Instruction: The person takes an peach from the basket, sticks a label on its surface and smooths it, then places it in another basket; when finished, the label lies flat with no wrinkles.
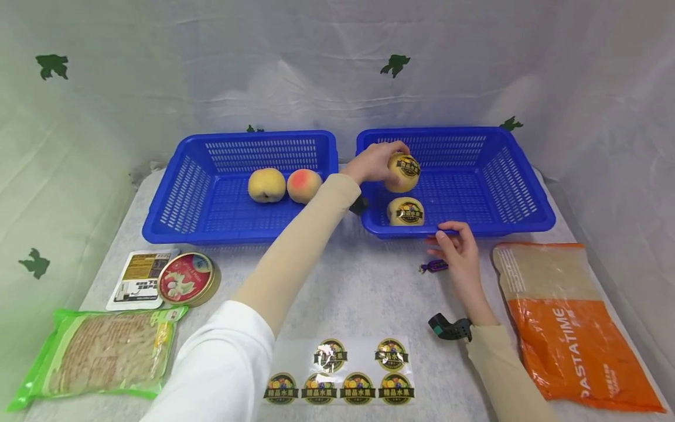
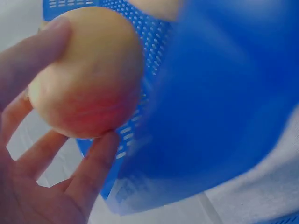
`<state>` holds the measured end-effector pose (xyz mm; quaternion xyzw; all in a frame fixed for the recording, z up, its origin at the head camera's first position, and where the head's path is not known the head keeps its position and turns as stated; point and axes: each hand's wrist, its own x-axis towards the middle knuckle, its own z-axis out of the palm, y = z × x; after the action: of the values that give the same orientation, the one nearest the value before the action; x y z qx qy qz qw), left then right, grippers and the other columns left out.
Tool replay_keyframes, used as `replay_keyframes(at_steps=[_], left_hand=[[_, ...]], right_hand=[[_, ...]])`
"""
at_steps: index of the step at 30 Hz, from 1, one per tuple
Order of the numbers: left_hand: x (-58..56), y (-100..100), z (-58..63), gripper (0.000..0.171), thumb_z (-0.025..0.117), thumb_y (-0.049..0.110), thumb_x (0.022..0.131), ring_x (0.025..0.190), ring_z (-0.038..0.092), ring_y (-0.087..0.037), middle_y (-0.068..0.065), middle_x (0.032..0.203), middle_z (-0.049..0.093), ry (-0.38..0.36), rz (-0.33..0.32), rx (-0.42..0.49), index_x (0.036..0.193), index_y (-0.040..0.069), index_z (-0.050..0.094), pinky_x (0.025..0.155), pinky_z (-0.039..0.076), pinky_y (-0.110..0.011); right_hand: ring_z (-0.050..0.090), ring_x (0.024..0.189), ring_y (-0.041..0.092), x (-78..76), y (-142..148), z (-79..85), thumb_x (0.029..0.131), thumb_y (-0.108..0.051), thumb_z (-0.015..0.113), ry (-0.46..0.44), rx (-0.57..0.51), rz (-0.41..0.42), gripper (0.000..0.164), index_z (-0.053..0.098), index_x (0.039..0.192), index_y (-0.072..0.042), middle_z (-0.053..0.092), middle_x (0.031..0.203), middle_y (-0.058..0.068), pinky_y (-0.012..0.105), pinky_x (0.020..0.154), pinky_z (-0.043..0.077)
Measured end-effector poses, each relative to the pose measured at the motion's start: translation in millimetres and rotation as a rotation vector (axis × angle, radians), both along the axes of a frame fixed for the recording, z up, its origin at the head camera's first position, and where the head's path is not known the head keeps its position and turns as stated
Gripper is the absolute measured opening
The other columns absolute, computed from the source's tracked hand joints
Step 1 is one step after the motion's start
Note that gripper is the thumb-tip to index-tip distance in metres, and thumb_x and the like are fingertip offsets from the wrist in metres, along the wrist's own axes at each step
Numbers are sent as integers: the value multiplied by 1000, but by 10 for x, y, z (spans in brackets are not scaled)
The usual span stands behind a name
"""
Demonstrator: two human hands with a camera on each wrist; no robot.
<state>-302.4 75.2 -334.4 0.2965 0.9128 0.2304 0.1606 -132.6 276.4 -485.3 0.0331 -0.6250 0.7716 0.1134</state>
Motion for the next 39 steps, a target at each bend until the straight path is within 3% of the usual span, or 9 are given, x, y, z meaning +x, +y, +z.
replay_keyframes(at_steps=[5,7,12,19,23,26,32,35,39], left_hand=[[-5,-41,29,57,71,18,77,103,44,-12,-1,120,49,-32,-17,-30,127,20,44,79,41,-26],[-8,-36,15,53,70,18,78,102,44,-12,-2,119,49,-17,-38,-61,125,19,45,79,41,-26],[16,12,-23,46,67,21,81,104,44,-14,-3,120,46,65,-75,-189,121,17,45,82,41,-26],[70,43,-72,59,51,12,89,122,38,-18,-7,138,35,188,-86,-374,142,15,26,87,40,-26],[92,43,-93,59,54,11,86,117,43,-20,-7,139,34,265,-92,-455,140,18,31,87,42,-30],[104,45,-101,55,56,14,86,115,45,-23,-8,139,32,281,-98,-494,137,22,37,88,42,-32],[84,16,-121,46,56,8,85,107,49,-19,-4,128,44,297,-132,-445,127,24,49,86,42,-29],[60,0,-130,45,54,2,84,102,50,-15,-1,120,52,269,-146,-383,124,21,52,83,41,-26],[50,-5,-128,47,52,0,85,106,48,-13,1,122,52,237,-153,-360,128,21,51,85,40,-25]], right_hand=[[59,92,32,0,-18,-13,89,-20,58,21,8,7,39,43,117,1,58,102,21,36,69,52],[59,92,31,24,-38,45,90,-16,56,37,-35,39,33,44,115,1,58,102,21,36,70,51],[59,91,32,80,-92,180,91,-10,52,48,-50,59,26,44,114,1,59,100,20,35,70,51],[59,89,35,166,-224,413,92,-7,50,28,22,-1,20,46,110,0,60,96,16,35,68,52],[62,86,25,210,-292,537,93,-1,45,32,-8,28,15,46,107,-1,60,94,15,32,68,52],[62,85,19,244,-347,629,93,1,43,34,-14,47,14,45,106,-1,60,93,14,30,68,52],[62,85,16,259,-363,655,93,0,42,35,-6,53,14,44,107,-1,60,94,14,30,69,52],[62,86,18,243,-336,609,94,1,42,35,-2,50,14,44,107,-2,60,94,14,30,69,52],[61,88,25,219,-298,546,93,-1,42,24,17,40,15,45,108,-3,60,95,14,31,69,52]])
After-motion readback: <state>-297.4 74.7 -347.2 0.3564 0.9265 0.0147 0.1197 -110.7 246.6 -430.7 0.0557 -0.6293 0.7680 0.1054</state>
